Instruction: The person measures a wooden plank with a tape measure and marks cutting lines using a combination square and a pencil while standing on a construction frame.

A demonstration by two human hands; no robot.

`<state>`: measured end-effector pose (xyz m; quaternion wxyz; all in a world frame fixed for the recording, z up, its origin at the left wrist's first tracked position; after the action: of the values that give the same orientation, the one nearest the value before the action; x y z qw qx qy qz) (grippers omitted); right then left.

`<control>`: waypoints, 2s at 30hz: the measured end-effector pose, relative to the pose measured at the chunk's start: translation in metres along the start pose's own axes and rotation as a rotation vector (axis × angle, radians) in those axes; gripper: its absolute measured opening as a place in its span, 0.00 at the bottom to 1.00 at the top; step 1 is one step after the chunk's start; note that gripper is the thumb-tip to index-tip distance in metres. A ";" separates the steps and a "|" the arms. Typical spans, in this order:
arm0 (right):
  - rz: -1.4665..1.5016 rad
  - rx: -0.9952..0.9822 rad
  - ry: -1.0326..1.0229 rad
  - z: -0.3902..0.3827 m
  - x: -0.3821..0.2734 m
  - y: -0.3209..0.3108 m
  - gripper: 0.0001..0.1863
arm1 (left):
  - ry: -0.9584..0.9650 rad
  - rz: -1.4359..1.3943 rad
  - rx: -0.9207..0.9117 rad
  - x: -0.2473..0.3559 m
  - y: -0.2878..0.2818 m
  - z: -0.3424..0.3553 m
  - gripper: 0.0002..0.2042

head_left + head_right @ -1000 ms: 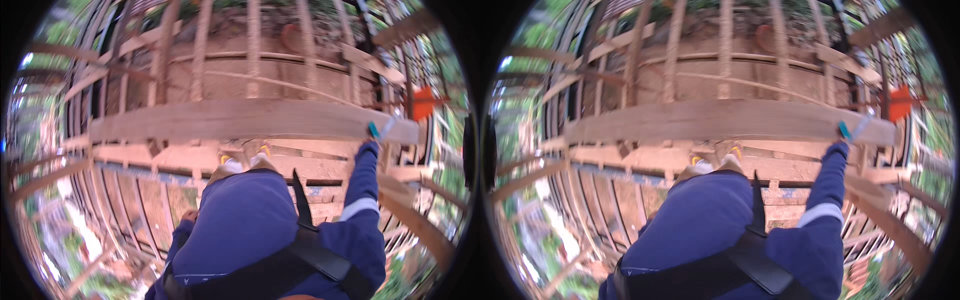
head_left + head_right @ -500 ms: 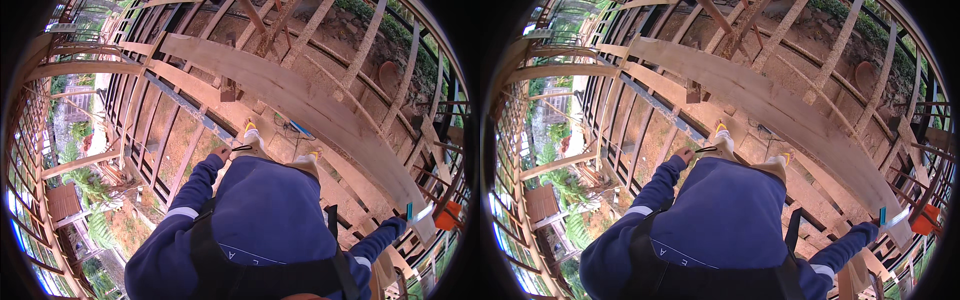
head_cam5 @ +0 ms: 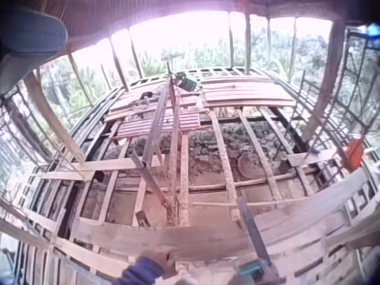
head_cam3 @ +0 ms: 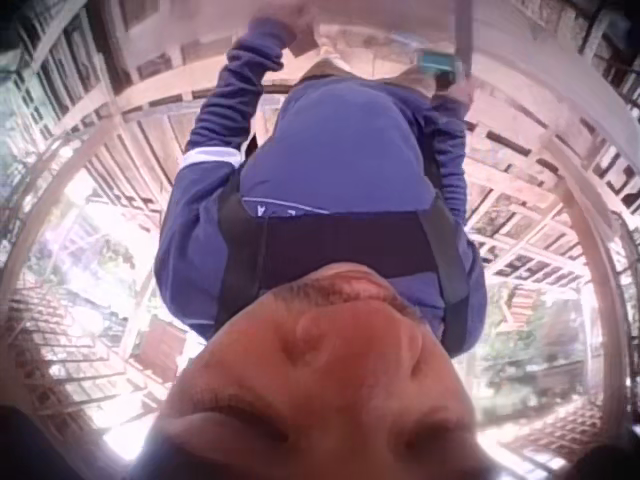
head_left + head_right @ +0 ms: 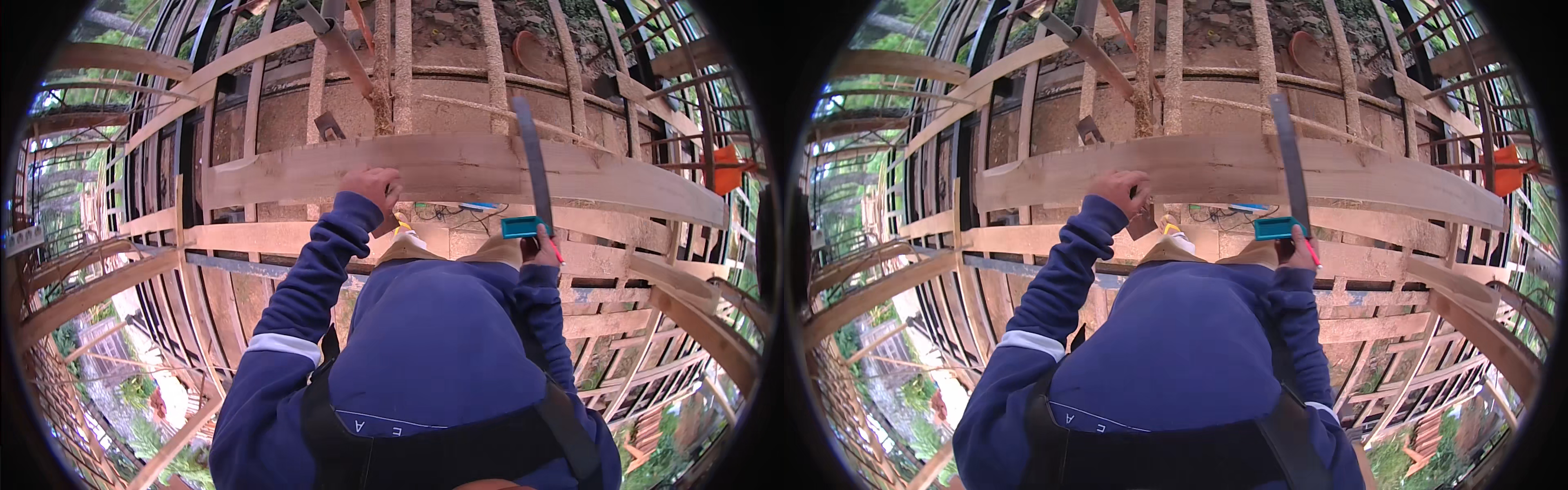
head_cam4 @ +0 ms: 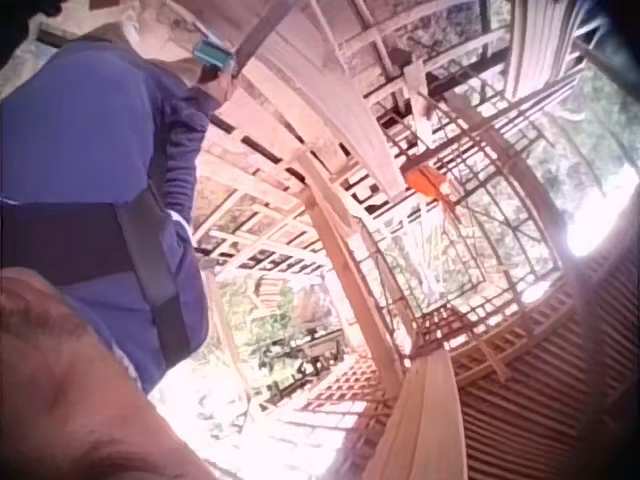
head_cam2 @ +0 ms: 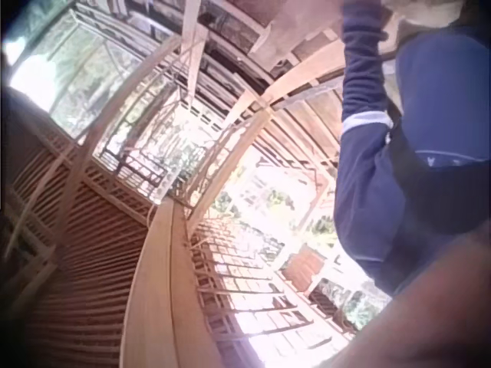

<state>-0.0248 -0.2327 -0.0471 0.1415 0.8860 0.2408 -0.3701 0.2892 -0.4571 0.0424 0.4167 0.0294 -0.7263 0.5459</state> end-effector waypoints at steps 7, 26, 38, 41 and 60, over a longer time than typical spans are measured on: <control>0.115 -0.193 0.122 -0.040 0.092 0.120 0.11 | 0.166 0.316 -0.491 0.026 0.043 0.026 0.48; 0.179 -0.361 0.237 -0.019 0.112 0.157 0.13 | 0.125 0.515 -0.719 0.036 0.085 0.050 0.53; 0.209 -0.361 0.232 -0.024 0.107 0.154 0.14 | 0.122 0.472 -0.792 0.037 0.085 0.056 0.53; 0.206 -0.354 0.242 -0.024 0.108 0.155 0.13 | 0.120 0.464 -0.806 0.036 0.083 0.057 0.53; 0.123 -0.398 0.221 -0.018 0.103 0.152 0.14 | 0.078 0.469 -0.780 0.037 0.084 0.059 0.50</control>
<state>0.1298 -0.3200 -0.0982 0.3085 0.8888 0.2687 -0.2065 0.1891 -0.4561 -0.0022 0.2887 -0.3157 -0.8484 0.3119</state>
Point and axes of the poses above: each hand's wrist, its own z-axis towards the middle knuckle, its own y-axis out of the palm, x = y × z, the point moved 4 cm from there along z, towards the middle knuckle, and after that the axes turned 13 degrees about -z, right-handed, at the moved point
